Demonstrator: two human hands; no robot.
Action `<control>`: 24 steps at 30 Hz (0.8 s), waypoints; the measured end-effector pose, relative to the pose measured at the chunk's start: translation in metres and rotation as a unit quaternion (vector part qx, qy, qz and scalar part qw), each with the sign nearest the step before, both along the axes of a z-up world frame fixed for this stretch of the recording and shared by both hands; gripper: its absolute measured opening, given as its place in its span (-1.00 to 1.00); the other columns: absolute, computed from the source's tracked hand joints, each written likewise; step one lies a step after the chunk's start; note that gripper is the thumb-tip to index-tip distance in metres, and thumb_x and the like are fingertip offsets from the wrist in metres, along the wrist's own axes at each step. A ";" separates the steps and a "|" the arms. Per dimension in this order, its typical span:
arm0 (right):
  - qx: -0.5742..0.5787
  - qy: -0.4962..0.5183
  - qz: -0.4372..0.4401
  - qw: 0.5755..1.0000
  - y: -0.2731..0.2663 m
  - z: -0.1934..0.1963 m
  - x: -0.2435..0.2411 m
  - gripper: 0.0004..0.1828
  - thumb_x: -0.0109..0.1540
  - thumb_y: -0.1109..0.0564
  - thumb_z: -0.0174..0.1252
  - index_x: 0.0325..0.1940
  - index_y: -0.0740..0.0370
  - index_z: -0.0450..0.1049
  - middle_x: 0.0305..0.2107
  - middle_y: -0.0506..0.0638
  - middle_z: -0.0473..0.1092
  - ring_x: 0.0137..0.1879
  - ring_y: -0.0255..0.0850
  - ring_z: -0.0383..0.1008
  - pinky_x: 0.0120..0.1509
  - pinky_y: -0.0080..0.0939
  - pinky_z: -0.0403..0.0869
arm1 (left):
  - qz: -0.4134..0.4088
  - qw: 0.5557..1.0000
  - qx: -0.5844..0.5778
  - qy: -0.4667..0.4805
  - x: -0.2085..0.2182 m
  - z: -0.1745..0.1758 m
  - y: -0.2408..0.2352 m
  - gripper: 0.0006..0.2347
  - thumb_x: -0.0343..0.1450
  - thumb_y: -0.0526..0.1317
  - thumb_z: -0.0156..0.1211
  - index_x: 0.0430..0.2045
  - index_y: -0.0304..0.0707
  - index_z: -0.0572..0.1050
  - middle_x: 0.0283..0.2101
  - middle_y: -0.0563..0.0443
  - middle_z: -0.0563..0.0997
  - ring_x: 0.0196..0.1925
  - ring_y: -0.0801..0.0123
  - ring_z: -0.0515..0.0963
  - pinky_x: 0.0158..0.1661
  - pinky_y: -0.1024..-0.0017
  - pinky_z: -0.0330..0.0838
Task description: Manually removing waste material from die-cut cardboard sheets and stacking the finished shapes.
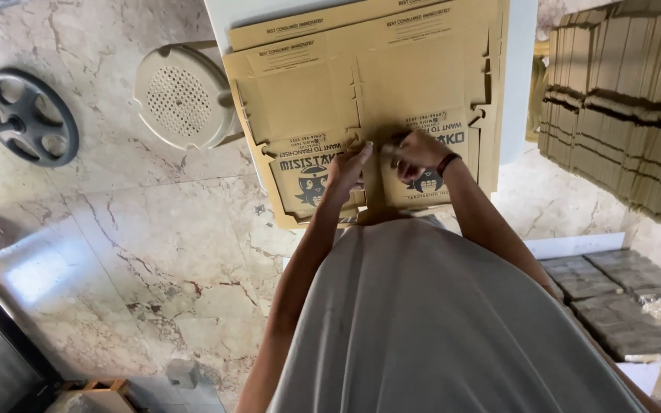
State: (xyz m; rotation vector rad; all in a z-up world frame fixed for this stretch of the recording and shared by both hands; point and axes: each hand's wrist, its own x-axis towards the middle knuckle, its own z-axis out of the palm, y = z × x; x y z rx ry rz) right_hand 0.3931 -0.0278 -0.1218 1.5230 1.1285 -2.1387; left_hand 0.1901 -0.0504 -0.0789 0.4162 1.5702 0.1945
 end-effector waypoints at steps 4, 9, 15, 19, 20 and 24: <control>0.099 -0.048 -0.095 0.989 0.028 0.000 -0.008 -0.39 0.37 -0.30 0.18 -0.42 0.31 0.60 -0.65 0.19 0.51 -0.56 -0.06 0.59 -0.52 -0.18 0.55 | -0.022 0.999 0.009 0.025 0.004 -0.013 0.007 -0.25 0.37 0.28 0.22 0.17 -0.55 0.42 0.06 -0.59 0.53 -0.07 -0.28 0.66 -0.18 0.01 0.66; 0.077 -0.112 -0.094 0.986 0.035 0.009 -0.015 -0.48 0.29 -0.16 0.30 -0.54 0.32 0.55 -0.77 0.17 0.45 -0.64 -0.07 0.55 -0.55 -0.25 0.51 | -0.004 0.999 0.000 0.045 0.012 -0.025 0.008 -0.28 0.37 0.28 0.20 0.09 -0.55 0.47 -0.11 -0.50 0.60 -0.21 -0.20 0.71 -0.30 0.01 0.68; 0.118 -0.117 -0.064 0.984 0.031 0.012 -0.022 -0.43 0.23 -0.25 0.25 -0.62 0.27 0.54 -0.77 0.17 0.47 -0.60 -0.03 0.59 -0.44 -0.07 0.60 | 0.161 0.978 -0.102 -0.087 0.055 0.025 0.035 -0.17 0.35 0.27 0.27 0.35 -0.44 0.24 0.15 -0.56 0.48 0.00 -0.18 0.64 -0.08 0.01 0.59; 0.210 -0.155 0.013 0.965 0.027 0.028 -0.025 -0.26 0.27 -0.34 0.15 -0.53 0.48 0.46 -0.56 0.45 0.45 -0.26 0.30 0.59 -0.14 0.23 0.54 | 0.173 0.980 -0.097 -0.022 0.065 0.047 0.037 -0.17 0.39 0.30 0.03 0.42 -0.39 0.08 0.36 -0.58 0.21 0.32 -0.30 0.36 0.19 -0.16 0.39; 0.178 -0.141 -0.058 0.972 0.027 0.022 -0.024 -0.37 0.23 -0.20 0.24 -0.70 0.35 0.40 -0.71 0.35 0.38 -0.42 0.28 0.57 -0.29 0.18 0.52 | 0.166 0.984 -0.058 0.000 0.063 0.028 0.026 -0.28 0.49 0.24 -0.06 0.38 -0.43 0.15 0.29 -0.60 0.31 0.23 -0.30 0.49 0.09 -0.12 0.51; 0.139 -0.153 -0.066 0.976 0.030 -0.003 -0.021 -0.44 0.18 -0.16 0.19 -0.76 0.29 0.43 -0.82 0.22 0.37 -0.57 0.07 0.55 -0.44 0.04 0.59 | 0.208 0.976 -0.033 -0.044 0.036 -0.074 -0.010 -0.56 0.57 0.09 -0.06 0.01 -0.40 0.39 -0.48 -0.37 0.61 -0.64 0.04 0.62 -0.64 0.06 0.63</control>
